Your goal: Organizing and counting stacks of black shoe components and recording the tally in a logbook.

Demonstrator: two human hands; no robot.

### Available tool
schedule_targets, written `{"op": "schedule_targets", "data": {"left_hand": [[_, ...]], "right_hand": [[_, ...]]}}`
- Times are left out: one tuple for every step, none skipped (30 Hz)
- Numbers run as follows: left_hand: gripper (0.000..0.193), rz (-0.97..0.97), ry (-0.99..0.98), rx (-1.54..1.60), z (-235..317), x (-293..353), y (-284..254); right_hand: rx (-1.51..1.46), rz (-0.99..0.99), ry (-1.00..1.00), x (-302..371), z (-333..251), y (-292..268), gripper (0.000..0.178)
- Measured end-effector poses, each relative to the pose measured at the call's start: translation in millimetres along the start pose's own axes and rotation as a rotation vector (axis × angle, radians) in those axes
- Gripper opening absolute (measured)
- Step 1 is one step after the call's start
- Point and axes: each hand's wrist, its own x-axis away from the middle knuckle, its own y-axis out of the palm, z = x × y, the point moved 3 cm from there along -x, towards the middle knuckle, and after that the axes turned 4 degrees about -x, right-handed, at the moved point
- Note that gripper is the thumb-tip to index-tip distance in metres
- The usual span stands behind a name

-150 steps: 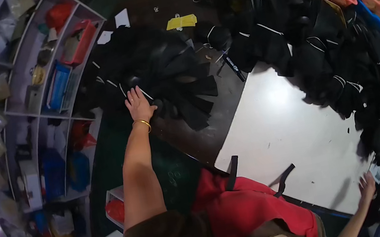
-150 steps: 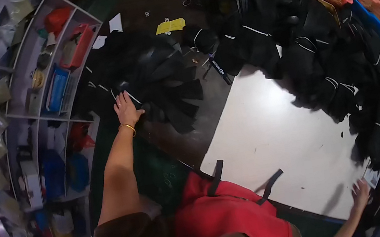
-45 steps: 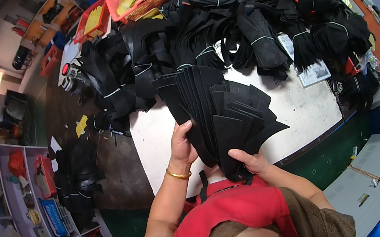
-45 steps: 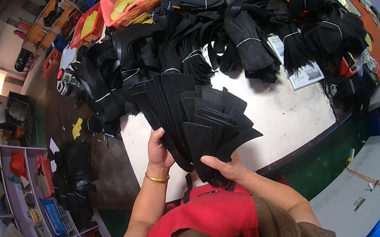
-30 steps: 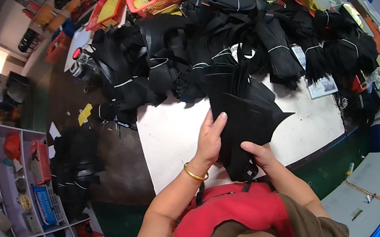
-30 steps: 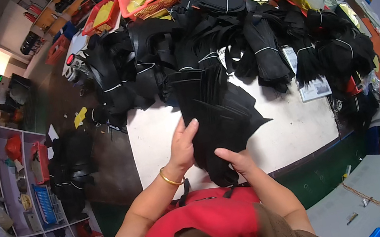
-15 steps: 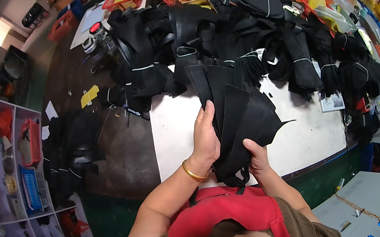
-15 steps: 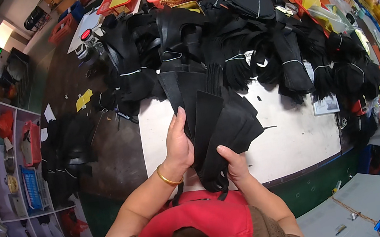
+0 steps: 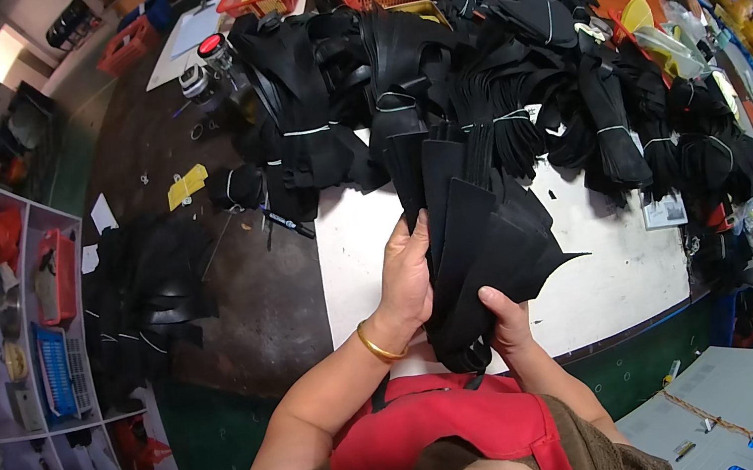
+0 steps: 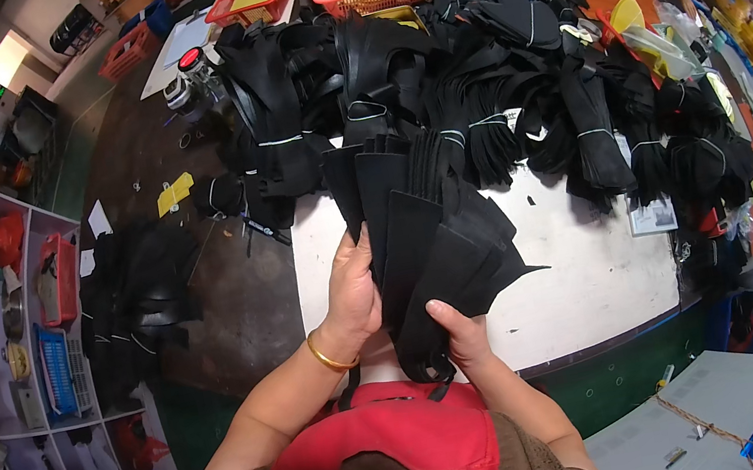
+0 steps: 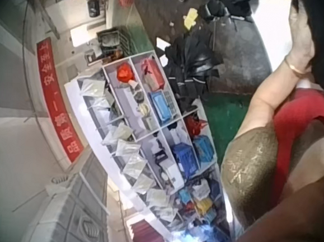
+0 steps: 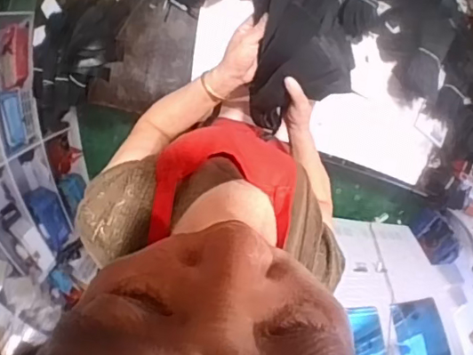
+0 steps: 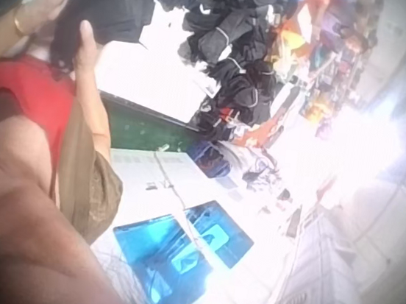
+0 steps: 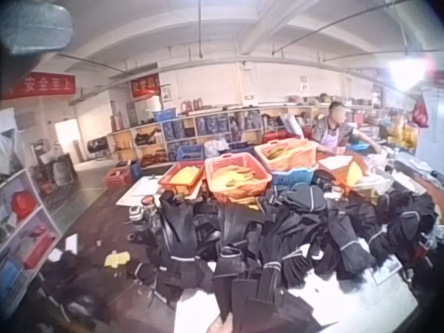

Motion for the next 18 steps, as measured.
{"op": "schedule_targets", "data": {"left_hand": [[0.032,0.007,-0.001,-0.009,0.5,0.2,-1.1],[0.032,0.014,-0.002,-0.019,0.9,0.4,-1.8],[0.032,0.012,-0.002,-0.018,1.4,0.7,-1.9],[0.031,0.008,-0.002,-0.010,1.7,1.0,-1.9],[0.031,0.005,-0.002,-0.003,1.9,1.2,-1.9],[0.031,0.003,-0.003,-0.002,1.9,1.3,-1.9],[0.030,-0.007,-0.003,0.004,2.0,1.4,-2.0],[0.030,-0.016,-0.003,0.010,2.0,1.4,-2.0],[0.030,-0.018,-0.003,0.010,1.8,1.3,-1.8],[0.030,-0.013,-0.008,0.016,1.4,1.3,-1.8],[0.030,-0.009,-0.012,0.021,0.9,1.2,-1.7],[0.030,-0.011,-0.013,0.021,0.3,0.8,-1.9],[0.030,-0.009,-0.012,0.013,-0.5,0.5,-2.4],[0.030,-0.008,-0.012,0.005,-1.1,0.3,-2.3],[0.030,-0.009,-0.013,0.005,-1.8,0.0,-1.6],[0.030,-0.002,-0.016,0.001,-2.6,-0.4,-1.1],[0.030,0.005,-0.018,-0.002,-3.3,-0.8,-0.5],[0.030,0.004,-0.019,-0.003,-3.9,-1.1,0.0]], "right_hand": [[-0.007,-0.009,-0.002,0.0,1.3,0.3,0.062],[-0.013,-0.018,-0.003,-0.1,2.3,0.5,0.061],[-0.012,-0.018,-0.005,-0.1,3.2,0.5,0.061],[-0.018,-0.020,-0.004,0.0,4.1,0.6,0.061],[-0.024,-0.022,-0.002,0.0,4.8,0.7,0.061],[-0.023,-0.021,-0.004,0.0,5.1,0.5,0.061],[-0.021,-0.020,-0.008,0.0,5.4,0.6,0.060],[-0.020,-0.018,-0.012,0.1,5.3,0.7,0.060],[-0.020,-0.018,-0.013,0.1,4.9,1.2,0.060],[-0.018,-0.015,-0.012,0.2,4.3,1.8,0.060],[-0.017,-0.013,-0.012,0.3,3.7,1.7,0.060],[-0.017,-0.012,-0.013,0.2,3.6,1.0,0.060],[-0.023,-0.014,-0.012,-0.1,4.1,-0.1,0.060],[-0.030,-0.016,-0.012,-0.4,4.6,-1.2,0.059],[-0.031,-0.015,-0.013,-0.5,4.6,-2.4,0.059],[-0.037,-0.022,-0.015,-0.6,4.7,-3.3,0.058],[-0.043,-0.029,-0.017,-0.9,4.7,-4.2,0.058],[-0.044,-0.029,-0.018,-1.2,5.0,-5.3,0.058]]}}
